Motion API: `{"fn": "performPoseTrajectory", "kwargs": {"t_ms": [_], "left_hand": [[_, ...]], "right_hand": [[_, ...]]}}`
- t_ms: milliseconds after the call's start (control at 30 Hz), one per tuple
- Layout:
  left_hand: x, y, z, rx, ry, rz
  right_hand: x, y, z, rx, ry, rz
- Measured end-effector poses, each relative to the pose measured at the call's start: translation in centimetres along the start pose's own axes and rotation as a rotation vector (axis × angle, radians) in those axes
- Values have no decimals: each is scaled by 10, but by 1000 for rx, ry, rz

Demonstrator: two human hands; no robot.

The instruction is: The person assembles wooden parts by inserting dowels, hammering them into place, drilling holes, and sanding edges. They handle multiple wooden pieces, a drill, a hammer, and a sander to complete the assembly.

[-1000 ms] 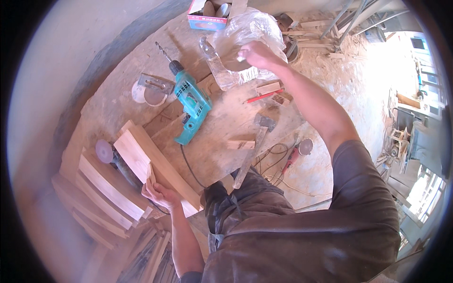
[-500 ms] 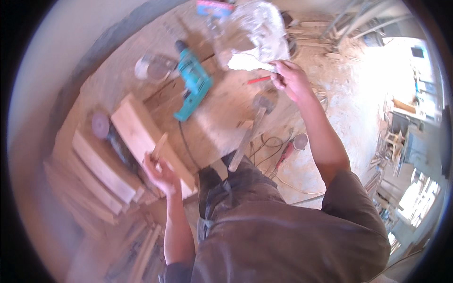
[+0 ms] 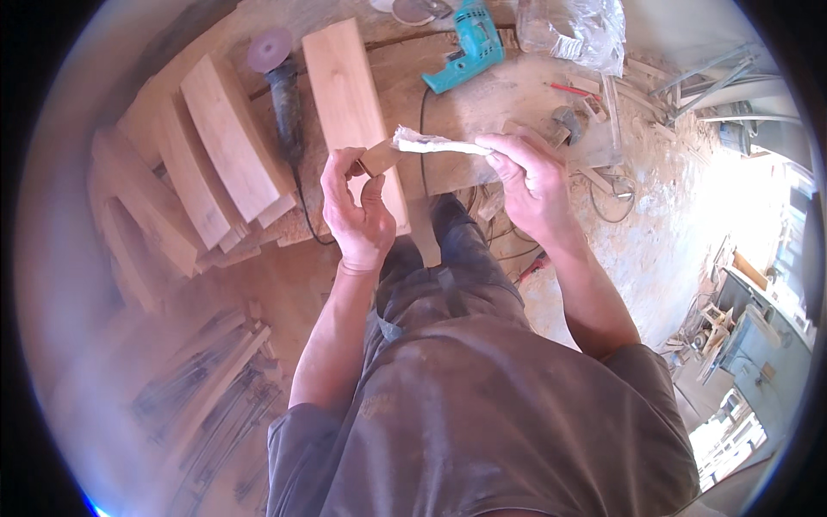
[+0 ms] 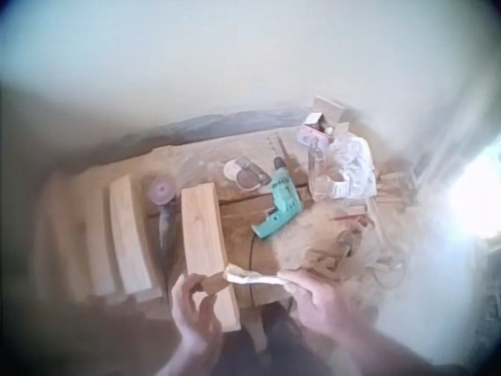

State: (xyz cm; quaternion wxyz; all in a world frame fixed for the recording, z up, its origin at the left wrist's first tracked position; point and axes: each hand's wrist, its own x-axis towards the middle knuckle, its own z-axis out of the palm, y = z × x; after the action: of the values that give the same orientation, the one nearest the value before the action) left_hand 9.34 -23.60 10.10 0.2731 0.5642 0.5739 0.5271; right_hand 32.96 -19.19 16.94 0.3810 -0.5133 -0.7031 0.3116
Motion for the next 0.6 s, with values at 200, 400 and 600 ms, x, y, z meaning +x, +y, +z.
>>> {"fn": "performPoseTrajectory", "kwargs": {"t_ms": [200,400,600], "left_hand": [[-33,-9,-31,-67,16,-50],[-33,-3,-29,-5,129,-31],[-26,-2,-19,-351,304,-409]], "right_hand": [[-18,-22,14,-284,-42,-93],[-19,-53,24,-198,8,-106],[-46,-51,41,-196,-10,-106]]}}
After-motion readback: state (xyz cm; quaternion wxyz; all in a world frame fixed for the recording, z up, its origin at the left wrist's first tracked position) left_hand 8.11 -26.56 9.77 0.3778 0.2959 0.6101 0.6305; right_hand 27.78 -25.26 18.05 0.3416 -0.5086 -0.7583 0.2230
